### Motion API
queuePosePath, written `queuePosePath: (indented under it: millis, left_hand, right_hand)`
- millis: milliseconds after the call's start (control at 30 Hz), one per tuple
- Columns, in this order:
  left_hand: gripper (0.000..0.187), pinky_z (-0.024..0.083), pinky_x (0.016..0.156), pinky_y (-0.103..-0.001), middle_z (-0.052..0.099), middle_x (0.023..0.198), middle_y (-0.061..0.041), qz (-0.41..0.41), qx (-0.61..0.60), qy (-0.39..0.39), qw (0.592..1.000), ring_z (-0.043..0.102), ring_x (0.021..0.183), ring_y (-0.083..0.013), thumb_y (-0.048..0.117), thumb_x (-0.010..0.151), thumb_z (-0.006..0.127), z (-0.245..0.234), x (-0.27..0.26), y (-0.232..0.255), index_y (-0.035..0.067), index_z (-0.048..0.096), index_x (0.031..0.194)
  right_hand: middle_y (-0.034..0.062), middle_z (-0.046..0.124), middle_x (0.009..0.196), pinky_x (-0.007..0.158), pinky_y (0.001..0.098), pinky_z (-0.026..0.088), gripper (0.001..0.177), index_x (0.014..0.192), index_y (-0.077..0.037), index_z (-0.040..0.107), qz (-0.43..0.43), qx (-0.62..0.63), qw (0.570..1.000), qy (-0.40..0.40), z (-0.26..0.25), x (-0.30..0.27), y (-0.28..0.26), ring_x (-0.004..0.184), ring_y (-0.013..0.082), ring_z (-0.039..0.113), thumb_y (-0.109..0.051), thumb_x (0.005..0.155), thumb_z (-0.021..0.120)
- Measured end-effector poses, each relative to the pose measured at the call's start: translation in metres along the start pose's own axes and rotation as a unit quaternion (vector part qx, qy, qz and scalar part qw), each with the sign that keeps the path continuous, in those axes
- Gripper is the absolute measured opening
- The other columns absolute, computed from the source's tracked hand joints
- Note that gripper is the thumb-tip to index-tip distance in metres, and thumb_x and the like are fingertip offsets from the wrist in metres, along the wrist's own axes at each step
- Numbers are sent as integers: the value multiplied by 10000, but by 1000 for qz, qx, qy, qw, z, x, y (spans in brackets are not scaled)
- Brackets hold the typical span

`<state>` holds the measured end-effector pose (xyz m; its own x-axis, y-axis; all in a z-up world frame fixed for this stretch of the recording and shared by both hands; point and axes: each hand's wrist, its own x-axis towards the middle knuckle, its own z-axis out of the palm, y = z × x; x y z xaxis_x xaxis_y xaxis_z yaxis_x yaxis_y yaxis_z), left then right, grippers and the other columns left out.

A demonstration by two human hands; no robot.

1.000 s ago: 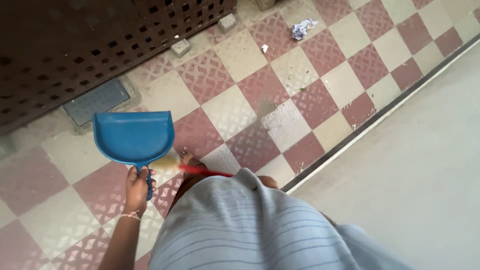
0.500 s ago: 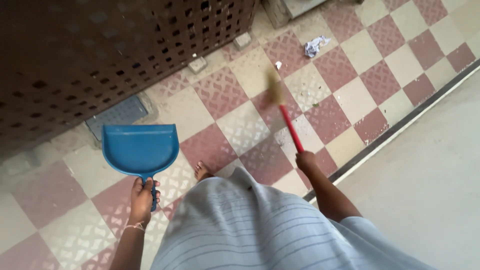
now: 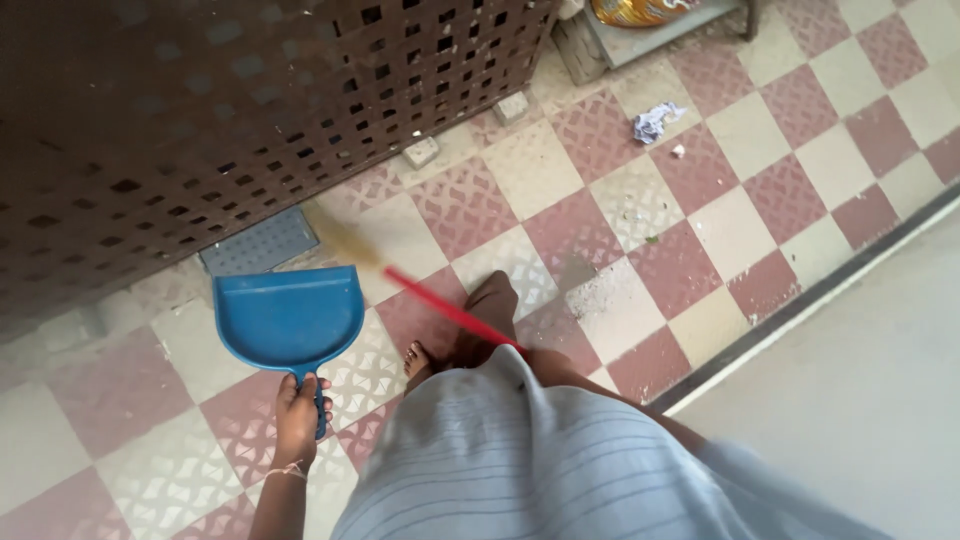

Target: Sweeping a tiled floor using a broom and a blue dustpan.

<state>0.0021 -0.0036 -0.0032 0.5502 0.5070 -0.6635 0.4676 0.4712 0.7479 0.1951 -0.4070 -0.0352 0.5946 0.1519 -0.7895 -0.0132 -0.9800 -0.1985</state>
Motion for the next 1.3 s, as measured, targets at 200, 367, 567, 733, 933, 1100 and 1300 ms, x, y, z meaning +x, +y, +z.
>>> queuePosePath:
  millis: [200,367,567,733,933,1100,1300]
  left_hand:
    - [164,457,478,-318,618,890,-89,-2,-14,28,1000,516,571,-157,207,1045,518,17,-5,22,44,504,1043]
    - [160,447,495,-304,619,899,-81,5,-7,33,999,522,586,-151,209,1053,525,46,12,43,52,500,1031]
    - [147,436,500,-289,614,892,-72,-11,16,10,1000,527,590,-141,215,1052,522,110,56,73,70,508,1043]
    - [138,444,495,-294,624,890,-74,-18,56,-44,997,526,586,-141,207,1051,509,170,90,112,70,515,1043]
    - [123,435,482,-298,618,893,-57,-9,73,-78,994,528,585,-137,201,1048,505,221,121,129,79,504,1061]
    - [137,440,489,-288,607,882,-59,-4,86,-92,992,530,586,-134,212,1058,516,247,125,129,77,523,1072]
    - [157,455,480,-297,638,881,-64,28,116,-111,987,546,573,-131,211,1055,534,249,141,127,54,532,1064]
  right_hand:
    - [162,724,1159,788,456,614,328,1211,-41,661,-172,-364,915,43,-35,161,-56,1023,312,733,-260,1004,532]
    - [134,740,1127,809,439,602,271,1098,-90,731,-173,-355,912,107,-119,222,10,1008,285,743,-224,966,536]
    - [168,775,1010,823,467,598,447,1018,-76,722,-62,-159,985,7,-92,224,74,931,334,762,-407,1085,430]
    - [153,721,1073,824,486,572,451,1118,-72,681,-37,-142,989,11,-132,165,97,958,343,720,-477,1002,520]
    - [131,753,1067,850,492,575,482,1134,-114,731,109,-67,991,35,-184,145,184,1004,333,725,-526,956,554]
    - [274,767,953,816,482,552,643,1016,-6,800,130,58,987,76,-127,158,241,943,416,719,-589,1069,533]
    - [223,766,953,790,486,556,528,1011,-54,804,77,33,994,76,-126,183,178,922,389,723,-531,1010,578]
